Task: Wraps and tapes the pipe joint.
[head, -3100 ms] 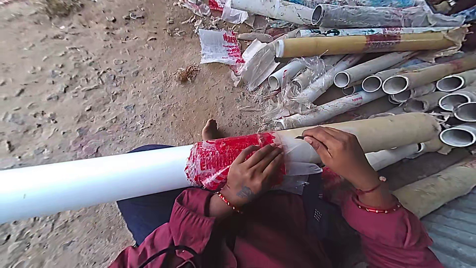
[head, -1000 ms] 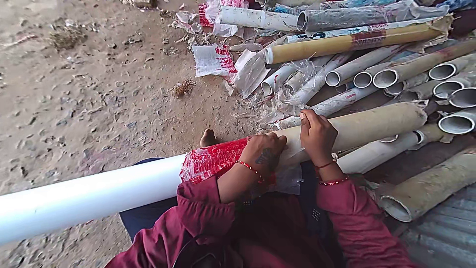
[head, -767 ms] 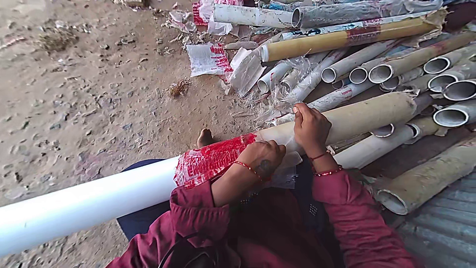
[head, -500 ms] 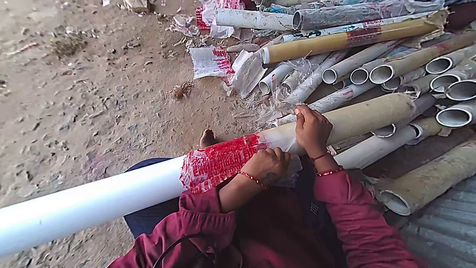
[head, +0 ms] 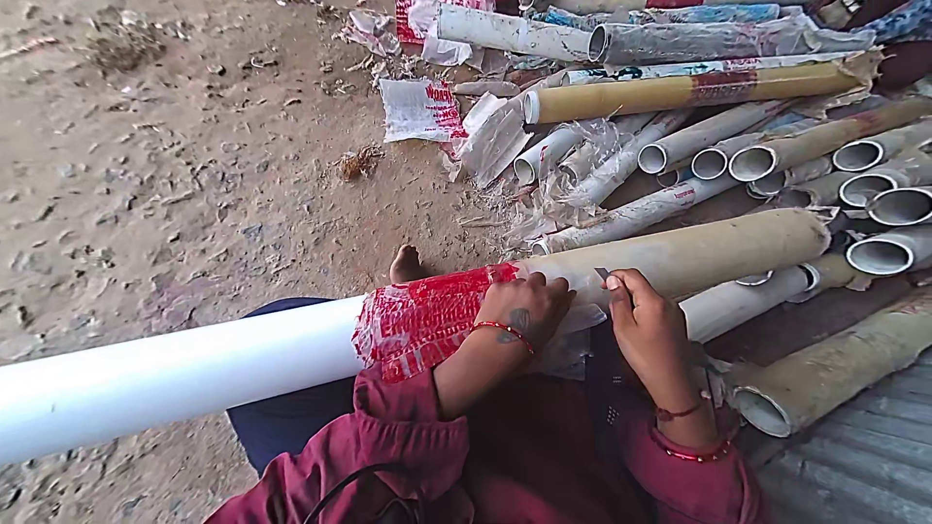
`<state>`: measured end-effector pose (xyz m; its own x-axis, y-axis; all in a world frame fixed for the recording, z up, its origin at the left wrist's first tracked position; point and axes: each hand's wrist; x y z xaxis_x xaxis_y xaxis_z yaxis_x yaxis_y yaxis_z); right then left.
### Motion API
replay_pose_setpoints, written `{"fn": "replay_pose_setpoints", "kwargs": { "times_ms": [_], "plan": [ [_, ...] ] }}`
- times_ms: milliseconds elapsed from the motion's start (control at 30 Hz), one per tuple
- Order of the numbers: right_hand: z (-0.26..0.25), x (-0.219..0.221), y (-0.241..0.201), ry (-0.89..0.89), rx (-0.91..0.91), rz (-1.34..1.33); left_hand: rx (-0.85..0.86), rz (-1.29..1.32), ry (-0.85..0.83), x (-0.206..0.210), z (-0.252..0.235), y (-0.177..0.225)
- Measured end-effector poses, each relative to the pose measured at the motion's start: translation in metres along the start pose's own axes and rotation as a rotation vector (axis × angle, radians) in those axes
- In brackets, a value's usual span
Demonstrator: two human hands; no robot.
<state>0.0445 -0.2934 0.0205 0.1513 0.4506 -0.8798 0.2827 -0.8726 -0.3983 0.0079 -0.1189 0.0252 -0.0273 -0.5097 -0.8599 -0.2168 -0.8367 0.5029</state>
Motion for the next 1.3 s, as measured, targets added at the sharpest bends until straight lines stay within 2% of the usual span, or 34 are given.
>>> {"fn": "replay_pose_setpoints", "kwargs": {
  "times_ms": [133, 200, 400, 733, 1300],
  "plan": [
    [0.001, 0.004, -0.005, -0.044, -0.044, 0.056, 0.097, -0.142, 0.352, 0.020, 0.000, -0.010],
    [0.002, 0.006, -0.006, -0.038, -0.064, 0.066, 0.152, -0.117, 0.399, 0.021, -0.003, -0.017],
    [0.004, 0.003, -0.011, -0.012, -0.043, 0.106, 0.311, -0.040, 0.421, 0.029, -0.004, -0.027],
    [0.002, 0.000, -0.019, -0.053, -0.015, 0.167, 0.380, 0.024, 0.430, 0.029, -0.005, -0.030],
    [0.014, -0.010, -0.027, -0.118, -0.014, 0.286, 0.391, 0.077, 0.300, 0.026, -0.004, -0.029]
  ]
}}
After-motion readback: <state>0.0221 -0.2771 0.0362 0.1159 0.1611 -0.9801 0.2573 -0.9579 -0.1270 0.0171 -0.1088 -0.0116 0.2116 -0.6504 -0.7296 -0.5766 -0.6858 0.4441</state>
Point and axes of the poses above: each hand's wrist, its own z-axis away from the middle knuckle, its own x-axis out of the palm, y = z × x, and after that the axes turned 5 degrees about x, right-handed
